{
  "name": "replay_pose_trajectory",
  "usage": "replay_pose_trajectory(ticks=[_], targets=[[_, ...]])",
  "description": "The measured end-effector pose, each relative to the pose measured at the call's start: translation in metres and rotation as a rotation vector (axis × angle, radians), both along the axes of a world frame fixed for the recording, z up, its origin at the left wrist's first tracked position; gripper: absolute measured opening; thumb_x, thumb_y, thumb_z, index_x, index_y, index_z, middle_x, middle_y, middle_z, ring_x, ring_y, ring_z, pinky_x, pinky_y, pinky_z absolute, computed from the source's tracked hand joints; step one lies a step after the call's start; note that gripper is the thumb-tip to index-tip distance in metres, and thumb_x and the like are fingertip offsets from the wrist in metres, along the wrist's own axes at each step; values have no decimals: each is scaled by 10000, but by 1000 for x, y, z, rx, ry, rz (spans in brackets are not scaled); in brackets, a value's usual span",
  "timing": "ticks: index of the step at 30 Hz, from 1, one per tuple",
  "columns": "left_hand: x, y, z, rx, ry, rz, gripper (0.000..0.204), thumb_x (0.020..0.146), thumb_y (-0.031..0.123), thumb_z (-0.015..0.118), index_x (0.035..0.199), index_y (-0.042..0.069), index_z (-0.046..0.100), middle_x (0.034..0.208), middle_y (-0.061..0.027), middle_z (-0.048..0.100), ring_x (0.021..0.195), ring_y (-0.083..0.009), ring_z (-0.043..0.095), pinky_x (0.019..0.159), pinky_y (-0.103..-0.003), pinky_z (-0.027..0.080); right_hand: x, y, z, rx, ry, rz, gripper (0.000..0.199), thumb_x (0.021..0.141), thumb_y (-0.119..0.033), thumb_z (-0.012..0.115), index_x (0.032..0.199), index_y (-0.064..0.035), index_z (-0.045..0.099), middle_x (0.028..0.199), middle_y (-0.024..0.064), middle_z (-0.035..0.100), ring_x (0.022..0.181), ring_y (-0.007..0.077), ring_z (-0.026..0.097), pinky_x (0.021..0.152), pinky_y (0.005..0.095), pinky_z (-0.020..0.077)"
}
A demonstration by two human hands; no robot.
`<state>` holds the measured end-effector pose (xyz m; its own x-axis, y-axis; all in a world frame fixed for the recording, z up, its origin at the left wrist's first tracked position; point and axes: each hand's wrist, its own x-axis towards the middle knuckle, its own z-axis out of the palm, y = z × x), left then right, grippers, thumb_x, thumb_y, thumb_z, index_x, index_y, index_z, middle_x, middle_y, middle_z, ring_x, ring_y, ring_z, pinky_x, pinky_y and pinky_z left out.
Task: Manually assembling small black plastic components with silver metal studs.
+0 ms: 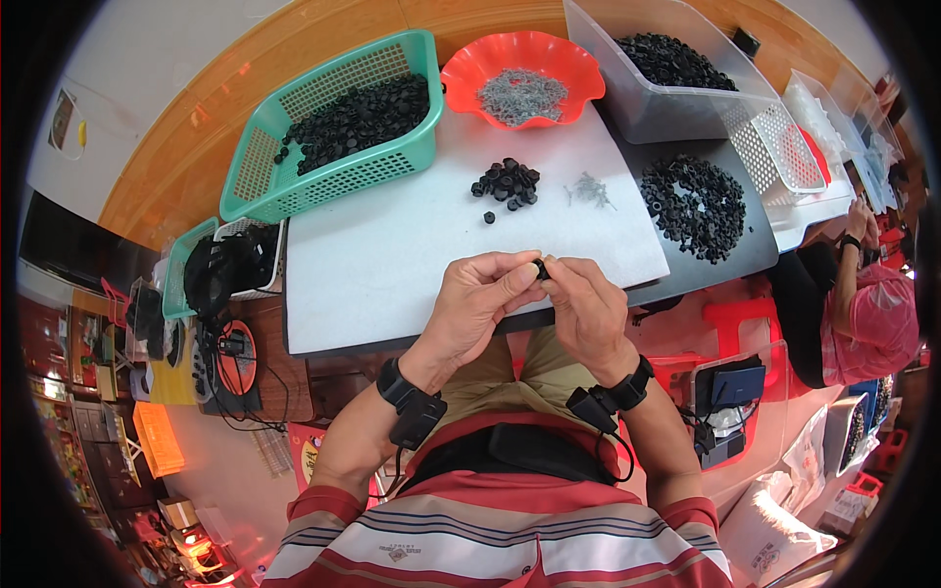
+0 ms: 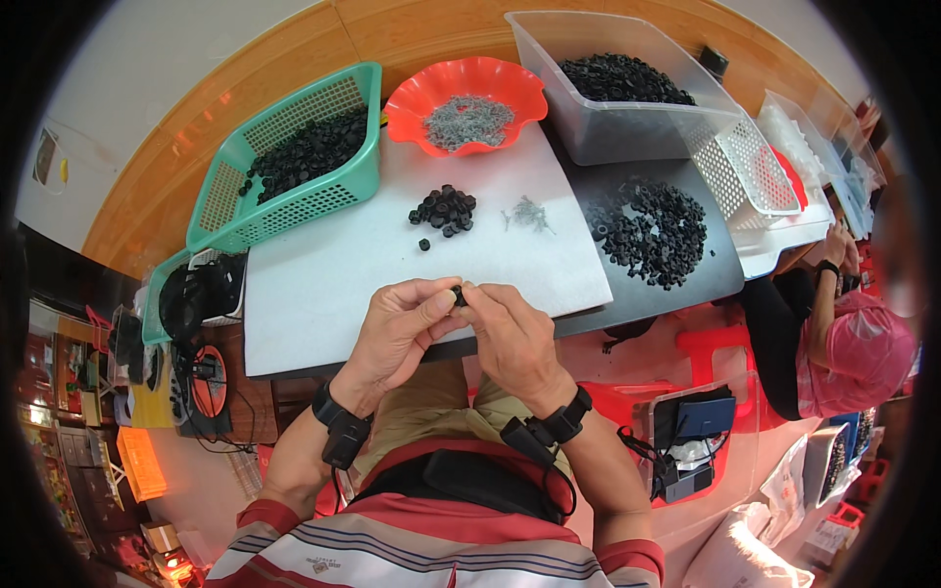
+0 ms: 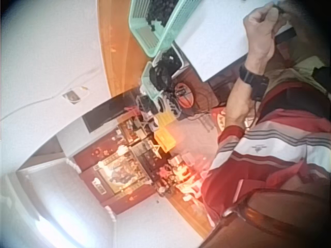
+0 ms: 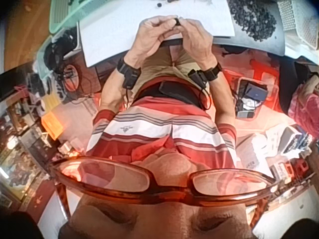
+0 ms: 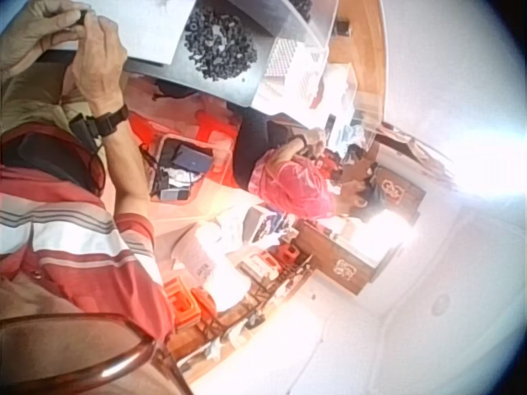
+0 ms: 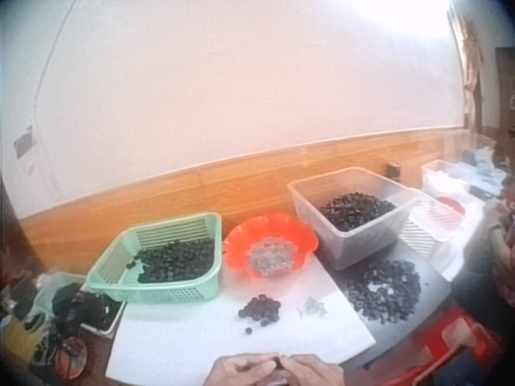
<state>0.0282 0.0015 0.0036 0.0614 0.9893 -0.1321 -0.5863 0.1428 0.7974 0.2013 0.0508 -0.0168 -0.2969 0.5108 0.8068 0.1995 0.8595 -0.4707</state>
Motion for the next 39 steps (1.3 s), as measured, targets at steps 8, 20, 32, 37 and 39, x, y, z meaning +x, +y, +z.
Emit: replay_pose_trajectory(ticks=[8,20,32,37,39], targets=[[0,1,10,17,197,-8,244,995,76,679,1210,-37,703,1128,-119,727,1013,-190,717,933,-328,610,4,0,8,-103,20,51,355,864,73,715,1207,6,656,1003,165,689,782,300,720,638,354,595],[12,-3,3,69,326,27,240,979,85,711,1184,-39,722,1035,-81,728,882,-124,648,834,-270,550,12,4,1,-80,-54,18,258,830,2,777,1048,-31,641,922,129,693,742,301,703,602,365,580],[3,-5,20,25,224,57,169,944,67,753,1078,6,669,974,-58,713,870,-112,670,809,-249,562,12,6,30,-179,-245,121,283,855,-109,776,1113,-76,662,990,79,651,734,278,674,587,373,550],[2,-7,24,12,276,40,190,915,48,775,1053,29,645,959,-49,705,891,-101,670,813,-250,557,12,6,29,-223,-313,162,274,863,-130,769,1110,-79,663,955,68,632,729,267,662,579,370,530],[1,-6,27,15,281,42,188,915,41,772,1053,28,646,965,-51,707,900,-102,670,818,-252,557,11,7,29,-225,-316,163,287,858,-131,777,1116,-78,661,972,72,640,722,260,664,578,363,531]])
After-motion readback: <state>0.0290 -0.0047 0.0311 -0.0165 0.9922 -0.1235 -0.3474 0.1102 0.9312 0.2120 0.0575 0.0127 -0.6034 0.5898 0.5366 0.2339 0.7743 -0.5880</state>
